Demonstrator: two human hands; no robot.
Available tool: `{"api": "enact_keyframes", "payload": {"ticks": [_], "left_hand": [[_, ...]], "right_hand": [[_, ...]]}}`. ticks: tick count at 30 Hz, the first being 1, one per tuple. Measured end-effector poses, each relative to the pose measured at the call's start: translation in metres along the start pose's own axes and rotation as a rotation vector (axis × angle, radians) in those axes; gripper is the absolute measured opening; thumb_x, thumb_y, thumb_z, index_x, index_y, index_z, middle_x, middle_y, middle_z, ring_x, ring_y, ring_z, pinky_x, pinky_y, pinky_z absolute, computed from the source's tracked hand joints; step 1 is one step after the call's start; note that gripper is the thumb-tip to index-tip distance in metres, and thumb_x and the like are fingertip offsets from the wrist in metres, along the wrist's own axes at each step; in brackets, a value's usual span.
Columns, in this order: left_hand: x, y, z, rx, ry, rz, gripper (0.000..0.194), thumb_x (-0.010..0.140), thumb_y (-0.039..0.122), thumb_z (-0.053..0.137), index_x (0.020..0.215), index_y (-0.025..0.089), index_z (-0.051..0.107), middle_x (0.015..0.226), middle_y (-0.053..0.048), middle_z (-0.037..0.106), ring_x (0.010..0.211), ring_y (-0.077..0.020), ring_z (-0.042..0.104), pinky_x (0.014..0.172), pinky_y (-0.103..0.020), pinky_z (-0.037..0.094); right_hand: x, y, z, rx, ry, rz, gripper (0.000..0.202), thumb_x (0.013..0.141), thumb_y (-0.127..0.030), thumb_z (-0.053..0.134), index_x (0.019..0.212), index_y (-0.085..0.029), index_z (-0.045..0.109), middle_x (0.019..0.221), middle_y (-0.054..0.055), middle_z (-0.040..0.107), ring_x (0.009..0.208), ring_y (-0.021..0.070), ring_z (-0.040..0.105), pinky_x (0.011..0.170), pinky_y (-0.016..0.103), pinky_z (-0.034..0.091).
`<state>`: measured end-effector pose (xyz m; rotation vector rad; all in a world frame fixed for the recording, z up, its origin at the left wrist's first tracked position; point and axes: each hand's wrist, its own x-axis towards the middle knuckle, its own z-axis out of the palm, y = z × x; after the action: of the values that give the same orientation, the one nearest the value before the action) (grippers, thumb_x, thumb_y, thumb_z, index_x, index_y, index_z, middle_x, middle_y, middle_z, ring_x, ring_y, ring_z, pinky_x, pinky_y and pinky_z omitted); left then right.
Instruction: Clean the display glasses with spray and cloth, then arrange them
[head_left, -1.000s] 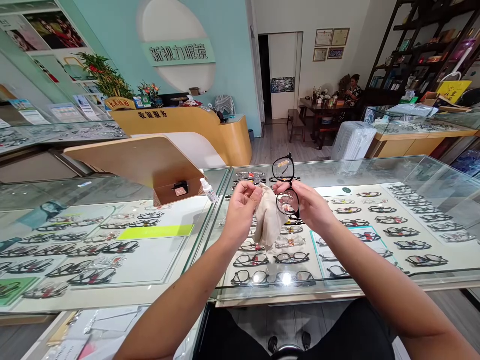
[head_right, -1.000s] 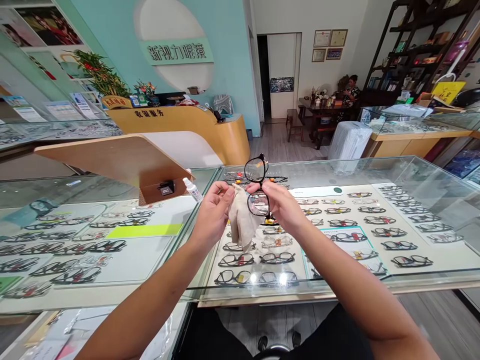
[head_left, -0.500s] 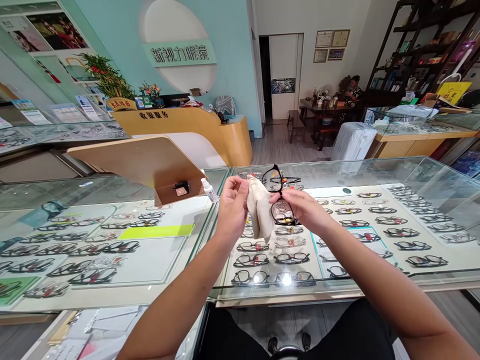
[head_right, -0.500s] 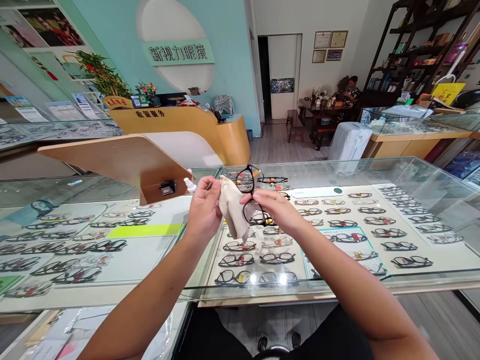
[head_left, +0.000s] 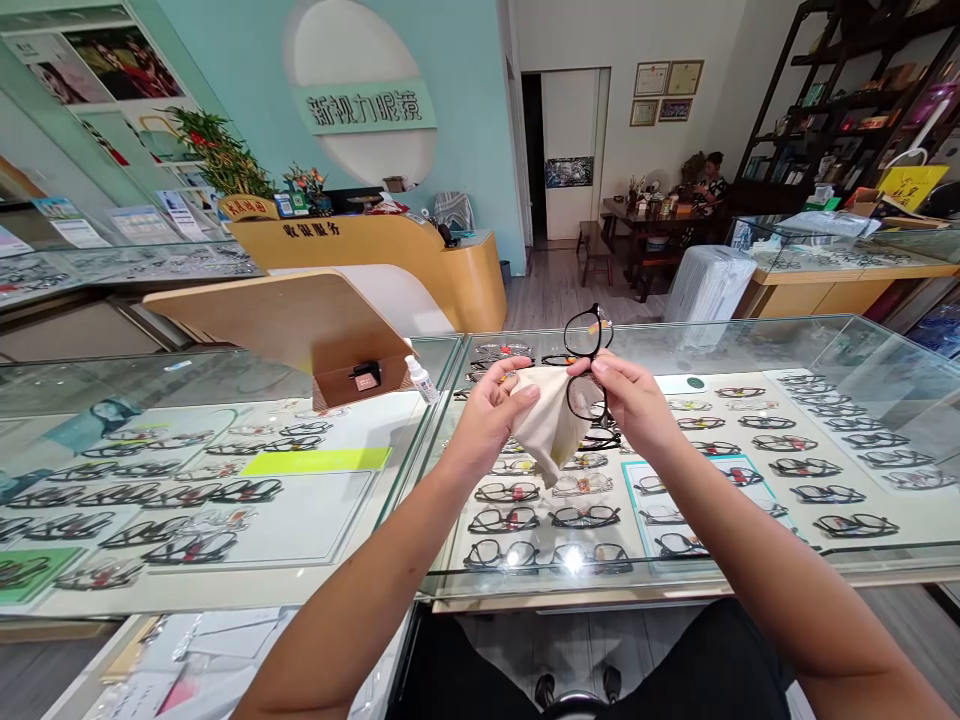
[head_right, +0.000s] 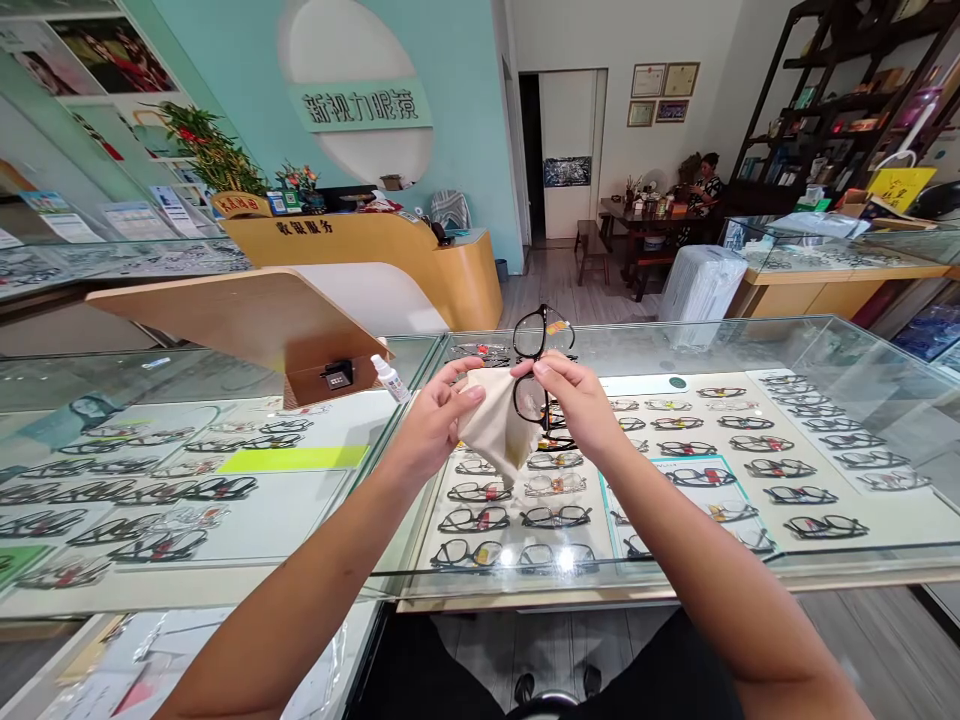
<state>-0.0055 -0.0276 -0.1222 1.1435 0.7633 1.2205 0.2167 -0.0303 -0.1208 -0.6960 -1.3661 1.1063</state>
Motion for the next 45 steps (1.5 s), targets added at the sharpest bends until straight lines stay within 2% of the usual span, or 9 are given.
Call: {"api": "enact_keyframes", "payload": {"ticks": [7,10,14,16,18,22,26,31,45], "left_hand": [[-0.006,0.004,0.000,0.365,-0.036,0.411,0.045,0.087,0.061,0.091,0.077,0.021,0.073,0.084,-0.005,0.069,0.081,-0.0209,0.062,0.074,-0.031,0.050],[-0.017,0.009,0.006,0.477,-0.212,0.610,0.034,0.096,0.056,0.081,0.083,0.024,0.082,0.096,-0.012,0.081,0.091,-0.0285,0.072,0.085,-0.041,0.056],[-0.035,0.007,0.013,0.627,-0.528,0.839,0.022,0.102,0.034,0.068,0.108,0.029,0.089,0.087,-0.010,0.083,0.070,-0.0258,0.073,0.069,-0.039,0.054],[-0.040,0.000,0.015,0.673,-0.496,0.993,0.026,0.101,0.026,0.067,0.116,0.031,0.087,0.087,-0.008,0.082,0.070,-0.0240,0.071,0.066,-0.037,0.052],[-0.041,-0.007,0.017,0.625,-0.273,1.065,0.025,0.101,0.020,0.067,0.116,0.031,0.084,0.088,-0.006,0.078,0.076,-0.0229,0.069,0.072,-0.036,0.053],[-0.033,-0.019,0.018,0.422,0.087,0.786,0.008,0.105,0.029,0.074,0.113,0.027,0.076,0.103,-0.007,0.072,0.095,-0.0233,0.068,0.087,-0.035,0.056],[-0.021,-0.022,0.018,0.274,0.004,0.443,0.037,0.099,0.051,0.086,0.118,0.023,0.071,0.115,-0.009,0.073,0.105,-0.0234,0.070,0.096,-0.035,0.057],[-0.015,-0.020,0.017,0.189,-0.056,0.304,0.058,0.082,0.057,0.100,0.119,0.022,0.071,0.118,-0.010,0.076,0.108,-0.0233,0.070,0.096,-0.033,0.056],[-0.020,-0.017,0.023,0.097,-0.133,-0.007,0.055,0.072,0.057,0.105,0.100,0.017,0.080,0.089,-0.003,0.074,0.080,-0.0173,0.064,0.074,-0.028,0.051]], "right_hand": [[-0.003,-0.011,0.004,-0.278,0.090,-0.199,0.044,0.107,-0.065,0.070,0.098,-0.027,0.089,0.092,0.004,0.056,0.092,0.0249,0.054,0.091,0.041,0.044],[-0.006,-0.012,0.011,-0.298,0.137,-0.236,0.047,0.107,-0.068,0.068,0.099,-0.027,0.089,0.093,0.005,0.057,0.092,0.0251,0.054,0.092,0.042,0.045],[-0.009,-0.008,0.014,-0.250,0.129,-0.245,0.043,0.109,-0.065,0.068,0.102,-0.028,0.089,0.095,0.004,0.057,0.095,0.0247,0.055,0.093,0.041,0.045],[-0.009,-0.006,0.013,-0.193,0.093,-0.215,0.040,0.109,-0.064,0.069,0.105,-0.029,0.090,0.098,0.005,0.059,0.100,0.0256,0.056,0.097,0.041,0.045],[-0.010,-0.004,0.012,-0.112,0.054,-0.156,0.039,0.108,-0.065,0.070,0.109,-0.031,0.090,0.105,0.006,0.062,0.106,0.0268,0.057,0.103,0.042,0.045],[-0.011,-0.004,0.013,0.024,-0.002,-0.045,0.040,0.103,-0.067,0.075,0.109,-0.032,0.090,0.115,0.007,0.065,0.107,0.0277,0.058,0.107,0.044,0.049],[-0.013,-0.006,0.015,0.038,-0.048,-0.005,0.040,0.100,-0.069,0.078,0.108,-0.031,0.091,0.109,0.007,0.065,0.105,0.0282,0.059,0.108,0.045,0.050],[-0.014,-0.006,0.015,0.036,-0.117,0.004,0.040,0.101,-0.069,0.078,0.107,-0.032,0.090,0.110,0.007,0.066,0.116,0.0309,0.059,0.114,0.048,0.045],[-0.016,0.004,0.023,0.110,-0.122,0.004,0.034,0.105,-0.064,0.076,0.113,-0.034,0.091,0.131,0.007,0.074,0.134,0.0297,0.061,0.120,0.044,0.044]]}}
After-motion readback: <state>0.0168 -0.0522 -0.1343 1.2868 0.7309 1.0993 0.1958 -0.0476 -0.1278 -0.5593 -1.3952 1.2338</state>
